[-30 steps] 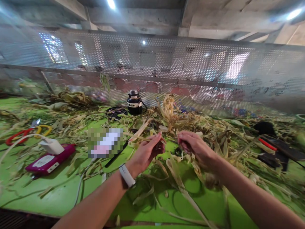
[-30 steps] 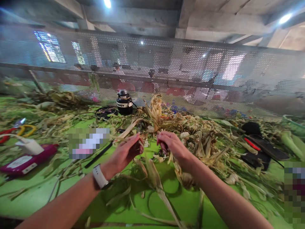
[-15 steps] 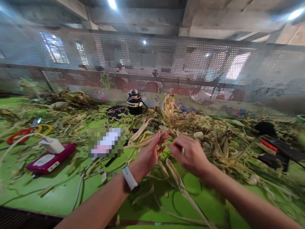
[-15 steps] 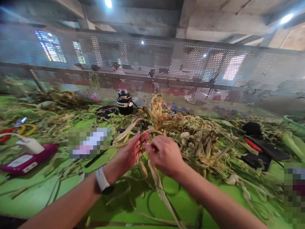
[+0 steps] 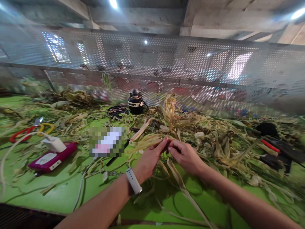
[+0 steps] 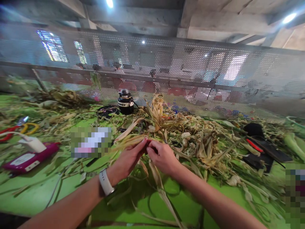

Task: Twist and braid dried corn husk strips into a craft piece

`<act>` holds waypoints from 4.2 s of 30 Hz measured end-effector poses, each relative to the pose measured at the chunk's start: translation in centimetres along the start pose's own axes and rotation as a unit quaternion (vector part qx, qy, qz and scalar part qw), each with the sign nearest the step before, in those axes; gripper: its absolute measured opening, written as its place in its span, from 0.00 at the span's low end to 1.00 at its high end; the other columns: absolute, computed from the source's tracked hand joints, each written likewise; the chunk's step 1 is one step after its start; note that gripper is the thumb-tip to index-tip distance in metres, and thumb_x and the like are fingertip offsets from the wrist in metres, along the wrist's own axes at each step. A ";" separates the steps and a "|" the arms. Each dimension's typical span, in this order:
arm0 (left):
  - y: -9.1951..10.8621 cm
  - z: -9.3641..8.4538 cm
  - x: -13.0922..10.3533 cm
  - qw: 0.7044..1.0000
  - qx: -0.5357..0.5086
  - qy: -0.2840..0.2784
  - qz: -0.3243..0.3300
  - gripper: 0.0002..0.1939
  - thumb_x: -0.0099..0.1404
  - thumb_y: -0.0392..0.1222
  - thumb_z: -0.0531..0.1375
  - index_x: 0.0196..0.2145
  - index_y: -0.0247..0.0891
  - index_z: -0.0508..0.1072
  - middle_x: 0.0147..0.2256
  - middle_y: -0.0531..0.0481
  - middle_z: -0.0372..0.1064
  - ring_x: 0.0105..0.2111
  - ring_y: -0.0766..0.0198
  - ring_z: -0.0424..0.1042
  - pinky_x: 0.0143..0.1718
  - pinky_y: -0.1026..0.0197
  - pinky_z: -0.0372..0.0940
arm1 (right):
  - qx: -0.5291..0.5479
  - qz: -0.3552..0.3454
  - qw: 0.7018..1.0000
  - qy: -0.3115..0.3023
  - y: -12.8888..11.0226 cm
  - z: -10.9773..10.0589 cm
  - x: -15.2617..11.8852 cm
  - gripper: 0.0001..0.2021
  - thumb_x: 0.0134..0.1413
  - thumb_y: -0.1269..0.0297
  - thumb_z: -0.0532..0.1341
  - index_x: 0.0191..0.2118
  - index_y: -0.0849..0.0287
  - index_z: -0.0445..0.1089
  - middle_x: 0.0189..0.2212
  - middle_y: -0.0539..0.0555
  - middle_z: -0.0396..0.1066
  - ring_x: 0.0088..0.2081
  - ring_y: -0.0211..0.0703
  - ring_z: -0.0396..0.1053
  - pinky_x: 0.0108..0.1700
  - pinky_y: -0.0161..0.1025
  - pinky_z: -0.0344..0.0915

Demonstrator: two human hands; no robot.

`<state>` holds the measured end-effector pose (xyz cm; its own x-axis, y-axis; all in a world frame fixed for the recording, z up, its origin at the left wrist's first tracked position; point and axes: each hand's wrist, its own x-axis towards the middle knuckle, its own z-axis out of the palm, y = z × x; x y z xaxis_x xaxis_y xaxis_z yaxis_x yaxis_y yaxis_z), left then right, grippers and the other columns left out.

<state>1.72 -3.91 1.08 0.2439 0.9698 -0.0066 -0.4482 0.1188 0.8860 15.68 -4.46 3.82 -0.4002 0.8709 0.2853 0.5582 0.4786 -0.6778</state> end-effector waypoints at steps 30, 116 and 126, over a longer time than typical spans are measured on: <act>0.0 0.1 0.1 0.995 -0.091 -0.031 0.036 0.08 0.52 0.39 0.66 0.31 0.35 0.79 0.30 0.48 0.75 0.33 0.67 0.70 0.39 0.65 0.61 | 0.186 0.018 0.979 -0.084 0.6 -0.3 0.2 0.15 0.55 0.53 0.54 0.25 0.59 0.58 0.21 0.45 0.52 0.23 0.32 0.51 0.25 0.32 0.52; 0.2 0.6 -0.4 0.990 -0.133 0.011 -0.033 0.08 0.49 0.42 0.67 0.26 0.36 0.78 0.27 0.46 0.75 0.27 0.62 0.71 0.27 0.63 0.63 | 0.319 0.069 0.922 -0.209 1.6 -0.5 -0.1 0.18 0.49 0.51 0.60 0.24 0.60 0.58 0.15 0.42 0.55 0.17 0.28 0.52 0.19 0.29 0.50; 1.0 0.3 0.0 0.988 -0.138 0.065 -0.011 0.10 0.45 0.42 0.70 0.26 0.35 0.77 0.29 0.48 0.76 0.30 0.66 0.71 0.35 0.65 0.64 | 0.281 0.062 0.923 -0.257 1.4 -0.3 -0.4 0.15 0.53 0.55 0.58 0.24 0.61 0.60 0.17 0.44 0.58 0.19 0.29 0.55 0.22 0.29 0.52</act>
<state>1.50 -3.88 2.11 0.1523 0.9832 -0.1007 -0.6661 0.1774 0.7244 16.86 -4.08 3.01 -0.7312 0.6776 -0.0784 0.2151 0.1201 -0.9692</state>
